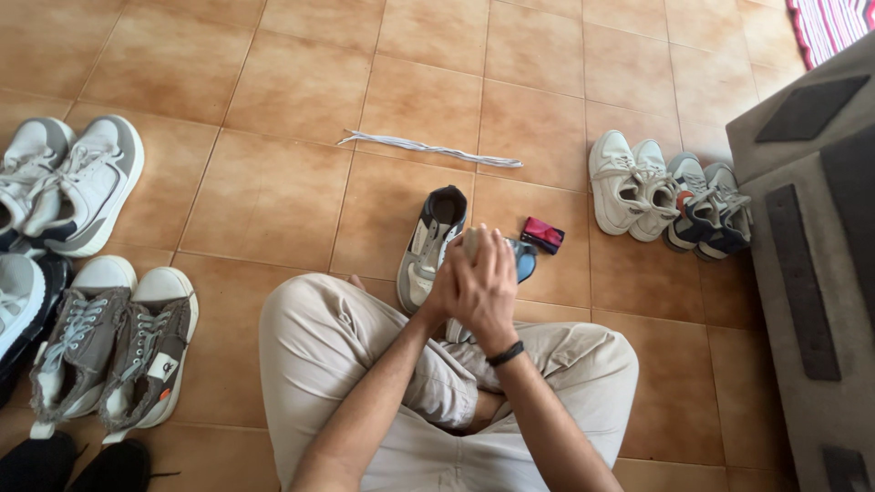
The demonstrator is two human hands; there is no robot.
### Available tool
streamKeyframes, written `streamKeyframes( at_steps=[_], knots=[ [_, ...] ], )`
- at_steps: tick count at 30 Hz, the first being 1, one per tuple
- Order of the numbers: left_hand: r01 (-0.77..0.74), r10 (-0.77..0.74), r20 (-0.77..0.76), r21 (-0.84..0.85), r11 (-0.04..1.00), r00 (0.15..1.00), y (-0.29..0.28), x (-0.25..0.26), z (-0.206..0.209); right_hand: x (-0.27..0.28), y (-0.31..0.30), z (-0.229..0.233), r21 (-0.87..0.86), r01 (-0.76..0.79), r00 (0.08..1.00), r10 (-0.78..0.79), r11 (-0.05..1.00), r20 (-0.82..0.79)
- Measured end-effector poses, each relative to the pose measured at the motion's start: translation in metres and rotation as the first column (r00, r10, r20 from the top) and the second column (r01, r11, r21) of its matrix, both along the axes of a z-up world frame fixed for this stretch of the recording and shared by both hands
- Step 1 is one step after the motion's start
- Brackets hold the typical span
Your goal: The person sits on a tiled floor and wipes a white and grey sneaker with a red cloth. They handle the shoe and cloth by hand, rotating the shoe to clean different areas including the toe, sides, and heel. Several other shoes are visible nearby.
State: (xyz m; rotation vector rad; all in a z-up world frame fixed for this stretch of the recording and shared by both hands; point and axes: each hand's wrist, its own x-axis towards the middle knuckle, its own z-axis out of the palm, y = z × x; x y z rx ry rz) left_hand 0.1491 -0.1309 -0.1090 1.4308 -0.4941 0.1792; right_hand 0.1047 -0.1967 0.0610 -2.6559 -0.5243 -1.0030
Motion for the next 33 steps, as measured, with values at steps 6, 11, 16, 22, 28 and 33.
streamKeyframes(
  at_steps=[6, 11, 16, 22, 28, 33],
  knots=[
    [-0.095, 0.084, 0.067, 0.191, 0.977, 0.994, 0.002, 0.012, 0.008, 0.029, -0.004, 0.003, 0.084, 0.031, 0.984, -0.015, 0.996, -0.179],
    [0.095, -0.102, -0.155, -0.050, 0.994, 0.983, 0.009, 0.005, 0.031, 0.054, -0.018, 0.013, 0.039, 0.000, 0.961, 0.011, 0.999, -0.278],
    [0.115, -0.112, -0.063, 0.046, 0.992, 0.992, 0.010, -0.006, 0.047, 0.070, -0.036, 0.027, 0.284, -0.077, 0.914, 0.182, 0.956, -0.364],
    [0.155, -0.169, -0.108, -0.129, 0.979, 0.980, 0.009, -0.006, 0.033, 0.030, -0.016, 0.022, 0.068, -0.117, 0.951, 0.131, 0.991, -0.279],
    [-0.061, 0.043, 0.091, 0.207, 0.976, 0.995, 0.005, -0.002, 0.017, 0.007, -0.008, 0.009, -0.015, -0.173, 0.979, 0.170, 0.985, -0.112],
    [-0.036, 0.018, 0.104, 0.171, 0.985, 0.994, 0.005, 0.002, 0.010, 0.009, -0.009, 0.003, 0.008, -0.172, 0.975, 0.171, 0.985, -0.142]
  ],
)
